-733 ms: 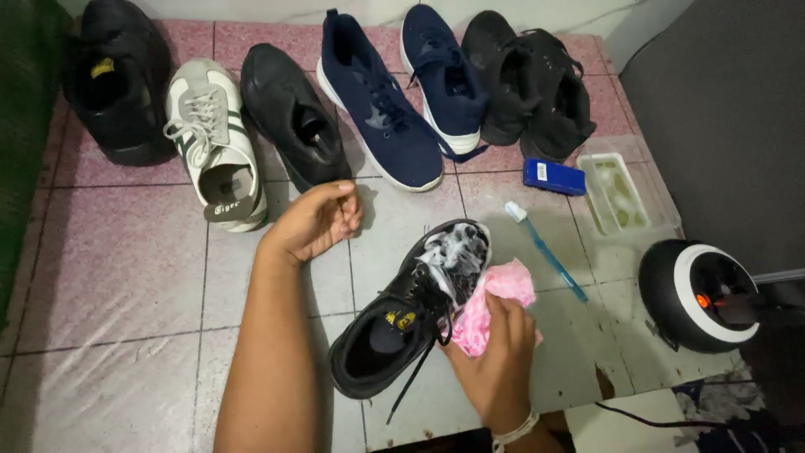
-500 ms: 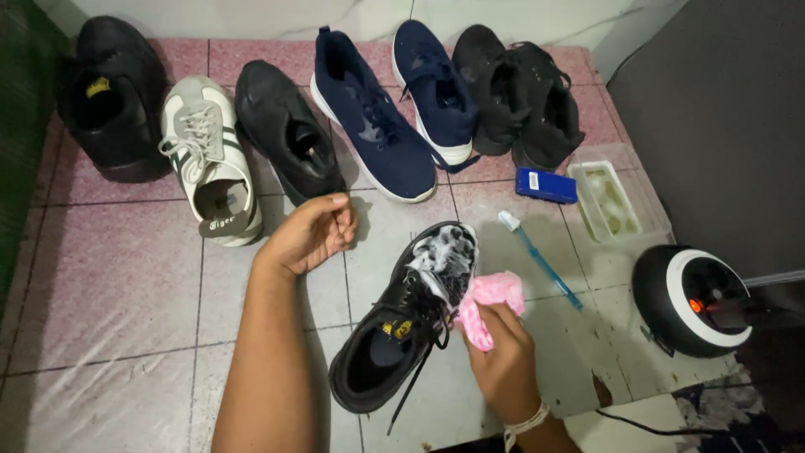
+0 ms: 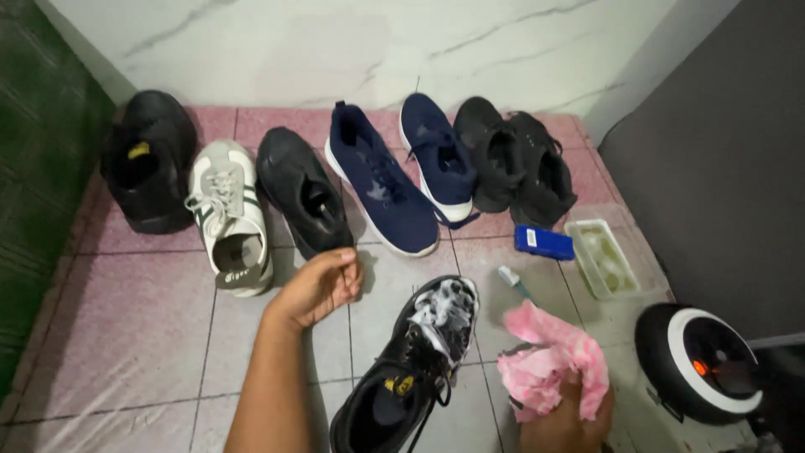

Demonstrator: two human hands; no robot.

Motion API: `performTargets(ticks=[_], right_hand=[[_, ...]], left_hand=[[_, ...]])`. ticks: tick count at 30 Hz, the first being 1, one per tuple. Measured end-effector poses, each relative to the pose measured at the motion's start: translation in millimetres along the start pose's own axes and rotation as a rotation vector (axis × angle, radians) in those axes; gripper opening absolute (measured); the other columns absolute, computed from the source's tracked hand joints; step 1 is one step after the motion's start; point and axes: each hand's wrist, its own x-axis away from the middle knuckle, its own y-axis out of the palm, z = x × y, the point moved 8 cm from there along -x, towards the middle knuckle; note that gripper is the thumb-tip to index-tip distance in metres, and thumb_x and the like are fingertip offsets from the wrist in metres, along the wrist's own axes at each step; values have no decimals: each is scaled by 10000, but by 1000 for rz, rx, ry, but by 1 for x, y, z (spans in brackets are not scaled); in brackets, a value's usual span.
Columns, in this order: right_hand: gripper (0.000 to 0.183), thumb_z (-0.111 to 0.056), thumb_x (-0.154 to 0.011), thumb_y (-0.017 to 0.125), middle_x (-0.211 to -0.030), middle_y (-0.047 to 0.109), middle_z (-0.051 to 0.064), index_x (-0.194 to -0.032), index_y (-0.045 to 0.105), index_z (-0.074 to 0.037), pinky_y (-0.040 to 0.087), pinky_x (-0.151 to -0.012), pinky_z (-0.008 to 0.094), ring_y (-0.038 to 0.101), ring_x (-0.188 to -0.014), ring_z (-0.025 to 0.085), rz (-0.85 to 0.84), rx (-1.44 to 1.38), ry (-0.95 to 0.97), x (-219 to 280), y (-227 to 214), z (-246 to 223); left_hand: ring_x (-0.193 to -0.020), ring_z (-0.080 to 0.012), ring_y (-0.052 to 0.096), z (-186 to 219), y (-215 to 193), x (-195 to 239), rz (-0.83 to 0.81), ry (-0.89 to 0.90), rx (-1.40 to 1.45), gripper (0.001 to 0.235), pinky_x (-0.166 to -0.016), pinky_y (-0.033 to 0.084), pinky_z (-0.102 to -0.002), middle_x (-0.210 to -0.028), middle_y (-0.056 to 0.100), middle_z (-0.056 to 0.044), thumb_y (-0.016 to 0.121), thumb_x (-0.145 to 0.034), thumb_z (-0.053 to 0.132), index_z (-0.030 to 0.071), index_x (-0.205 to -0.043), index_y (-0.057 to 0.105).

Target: The person cleans a black shoe by first wiping it with a pink cloth and then scrubbing it with a toothbrush. The shoe is rotated to clean different parts, including the sole and upper sections, while other shoes remain on the tiled surface.

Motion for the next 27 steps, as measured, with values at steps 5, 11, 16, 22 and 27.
performTargets(ticks=[5,11,16,22,27], right_hand=[[1289,-902,-500,768,-1342,606,295,-1340,653,68,473,-1101,293,670,-1197,327,124,1437,-14,243,-196,-58],[1285,-740,-537,997,-1583,167,190,-1501,415,-120,433,-1037,724,294,-1446,441,2079,-354,2108,342,-211,-19],[766,-437,-684,789,-1352,391,201,-1298,543,-51,444,-1082,617,434,-1331,400,2089,-255,2761,422,-280,-7],[251,-24,-877,525,-1047,693,204,-1028,718,35,454,-1143,475,622,-1178,338,1845,-55,3698,445,-399,5],[193,-5,-868,490,-864,678,165,-853,681,16,510,-966,363,607,-900,264,-1459,-1907,3418,197,-226,64]], left_hand=[[-658,-202,504,14,18,0,-41,189,33,230,-604,366,-305,-699,475,-71,580,-926,116,79,-724,476],[-397,-151,371,10,24,-8,87,398,109,237,-395,360,-254,-513,332,-30,626,-856,214,36,-746,515],[-341,-90,166,-13,34,-16,89,374,185,284,-317,209,-228,-438,193,4,611,-844,110,-13,-620,488],[-299,-55,155,-15,36,-14,-40,319,217,286,-271,200,-213,-370,201,-4,596,-855,102,-82,-646,531],[-280,-52,161,-6,30,-14,-17,413,240,282,-236,215,-220,-368,207,8,606,-862,96,-71,-647,531]])
